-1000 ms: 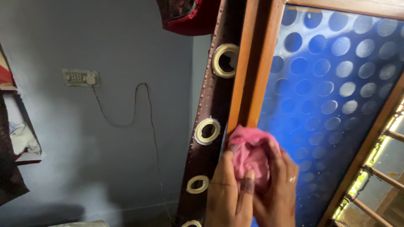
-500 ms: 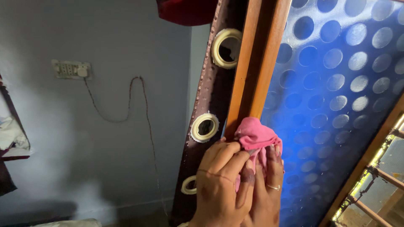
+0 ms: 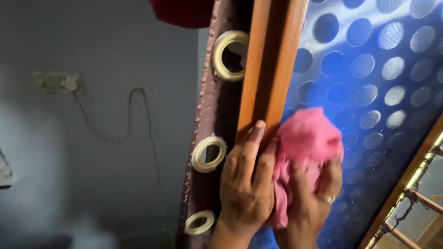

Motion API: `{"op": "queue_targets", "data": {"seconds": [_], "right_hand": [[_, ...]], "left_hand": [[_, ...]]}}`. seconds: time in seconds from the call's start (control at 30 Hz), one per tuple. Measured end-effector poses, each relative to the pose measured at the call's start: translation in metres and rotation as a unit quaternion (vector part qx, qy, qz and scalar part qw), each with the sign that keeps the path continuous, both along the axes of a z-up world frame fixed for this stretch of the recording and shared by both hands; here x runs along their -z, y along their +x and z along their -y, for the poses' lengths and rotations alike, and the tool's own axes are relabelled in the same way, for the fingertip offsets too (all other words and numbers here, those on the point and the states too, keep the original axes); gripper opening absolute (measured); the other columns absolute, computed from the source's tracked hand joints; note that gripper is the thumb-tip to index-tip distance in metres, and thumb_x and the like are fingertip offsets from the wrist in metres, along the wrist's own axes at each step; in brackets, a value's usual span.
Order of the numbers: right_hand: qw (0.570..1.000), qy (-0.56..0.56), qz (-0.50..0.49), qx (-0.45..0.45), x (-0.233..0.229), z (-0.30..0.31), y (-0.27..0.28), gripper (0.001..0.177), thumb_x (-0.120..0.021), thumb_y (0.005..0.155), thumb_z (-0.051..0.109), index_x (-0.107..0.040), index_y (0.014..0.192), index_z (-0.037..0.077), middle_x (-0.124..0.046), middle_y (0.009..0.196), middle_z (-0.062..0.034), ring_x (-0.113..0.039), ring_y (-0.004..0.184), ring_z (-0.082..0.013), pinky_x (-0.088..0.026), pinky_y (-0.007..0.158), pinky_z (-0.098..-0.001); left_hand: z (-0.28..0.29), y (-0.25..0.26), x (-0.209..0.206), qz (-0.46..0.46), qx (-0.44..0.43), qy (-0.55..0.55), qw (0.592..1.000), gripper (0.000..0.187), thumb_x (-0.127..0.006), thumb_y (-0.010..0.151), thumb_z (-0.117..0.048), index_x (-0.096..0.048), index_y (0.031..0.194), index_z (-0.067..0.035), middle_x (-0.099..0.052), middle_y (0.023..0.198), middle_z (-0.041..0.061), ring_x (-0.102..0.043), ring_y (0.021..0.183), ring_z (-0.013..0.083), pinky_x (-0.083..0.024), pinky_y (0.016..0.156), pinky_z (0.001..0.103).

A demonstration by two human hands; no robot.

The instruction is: The person wipes a blue patterned window pane and its wooden frame with a pink cloth, then cleans the metal security bars. The person uses steady hand motions to wipe the surfaces.

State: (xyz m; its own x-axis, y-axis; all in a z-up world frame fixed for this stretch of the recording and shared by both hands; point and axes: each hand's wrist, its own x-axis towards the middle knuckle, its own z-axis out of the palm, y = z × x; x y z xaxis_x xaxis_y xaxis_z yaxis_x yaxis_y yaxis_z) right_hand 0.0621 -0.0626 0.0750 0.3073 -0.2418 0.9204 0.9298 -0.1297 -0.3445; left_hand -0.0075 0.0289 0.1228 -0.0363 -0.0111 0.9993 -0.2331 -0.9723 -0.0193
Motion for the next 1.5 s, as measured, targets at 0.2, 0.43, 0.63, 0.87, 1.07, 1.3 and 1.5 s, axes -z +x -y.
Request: {"op": "queue_targets", "data": {"seconds": [0.2, 0.43, 0.63, 0.87, 1.07, 1.3, 1.5], "right_hand": [[0.999, -0.018, 0.001, 0.039, 0.028, 0.058, 0.035, 0.05, -0.072, 0.088, 0.005, -0.055, 0.135, -0.001, -0.041, 0.152, -0.0201, -0.049, 0.141, -0.0303, -0.044, 0.114, -0.0362], [0.995, 0.056, 0.019, -0.076, -0.005, 0.015, -0.003, 0.049, -0.062, 0.093, 0.016, -0.057, 0.136, -0.005, -0.039, 0.152, -0.0217, -0.046, 0.142, -0.0298, -0.039, 0.121, -0.035], [0.98, -0.14, 0.088, 0.113, 0.012, 0.032, -0.008, 0.06, -0.069, 0.078, 0.02, -0.058, 0.129, -0.009, -0.04, 0.145, -0.0295, -0.049, 0.134, -0.0436, -0.039, 0.114, -0.0457], [0.973, -0.053, -0.035, 0.221, -0.014, 0.055, 0.022, 0.057, -0.059, 0.087, 0.005, -0.053, 0.141, -0.012, -0.04, 0.157, -0.0287, -0.049, 0.139, -0.0468, -0.04, 0.119, -0.047], [0.958, -0.116, 0.022, 0.261, -0.013, 0.02, 0.002, 0.081, -0.08, 0.075, 0.022, -0.048, 0.143, -0.011, -0.03, 0.152, -0.038, -0.032, 0.14, -0.0541, -0.026, 0.117, -0.0559], [0.981, -0.07, 0.022, 0.178, 0.031, 0.061, 0.029, 0.073, -0.071, 0.078, 0.026, -0.048, 0.142, -0.003, -0.038, 0.144, -0.0324, -0.041, 0.136, -0.0457, -0.035, 0.115, -0.0488], [0.983, 0.023, -0.018, 0.182, -0.007, 0.057, 0.043, 0.052, -0.048, 0.099, 0.019, -0.047, 0.145, -0.005, -0.036, 0.154, -0.0313, -0.035, 0.147, -0.0475, -0.026, 0.127, -0.0503]], "left_hand": [[-0.002, 0.008, 0.007, 0.009, -0.014, -0.001, 1.0, 0.031, -0.051, 0.108, -0.006, -0.068, 0.133, -0.001, -0.056, 0.151, 0.019, -0.064, 0.132, 0.0329, -0.052, 0.108, 0.037], [0.0, 0.007, 0.007, 0.003, -0.028, 0.006, 1.0, 0.035, -0.054, 0.106, -0.006, -0.066, 0.138, -0.001, -0.054, 0.151, 0.02, -0.064, 0.13, 0.033, -0.053, 0.11, 0.04], [-0.001, 0.008, 0.008, 0.021, -0.017, 0.004, 1.0, 0.035, -0.057, 0.103, -0.001, -0.067, 0.137, -0.001, -0.055, 0.15, 0.019, -0.065, 0.125, 0.0323, -0.056, 0.107, 0.039], [0.002, 0.01, 0.007, 0.035, -0.039, 0.005, 0.999, 0.034, -0.058, 0.104, 0.002, -0.066, 0.137, 0.0, -0.057, 0.148, 0.02, -0.068, 0.12, 0.0332, -0.057, 0.103, 0.038], [0.005, 0.006, 0.006, 0.033, -0.035, -0.008, 0.999, 0.032, -0.059, 0.103, -0.003, -0.066, 0.134, 0.0, -0.056, 0.148, 0.02, -0.067, 0.122, 0.0345, -0.056, 0.106, 0.04], [0.004, 0.009, 0.007, 0.044, -0.025, 0.0, 0.999, 0.029, -0.058, 0.107, 0.0, -0.066, 0.136, 0.0, -0.056, 0.149, 0.018, -0.067, 0.124, 0.0333, -0.057, 0.107, 0.038], [0.009, 0.009, 0.009, 0.031, -0.059, -0.01, 0.998, 0.032, -0.058, 0.103, 0.003, -0.067, 0.134, 0.0, -0.058, 0.147, 0.018, -0.068, 0.117, 0.0317, -0.057, 0.102, 0.038]]}}
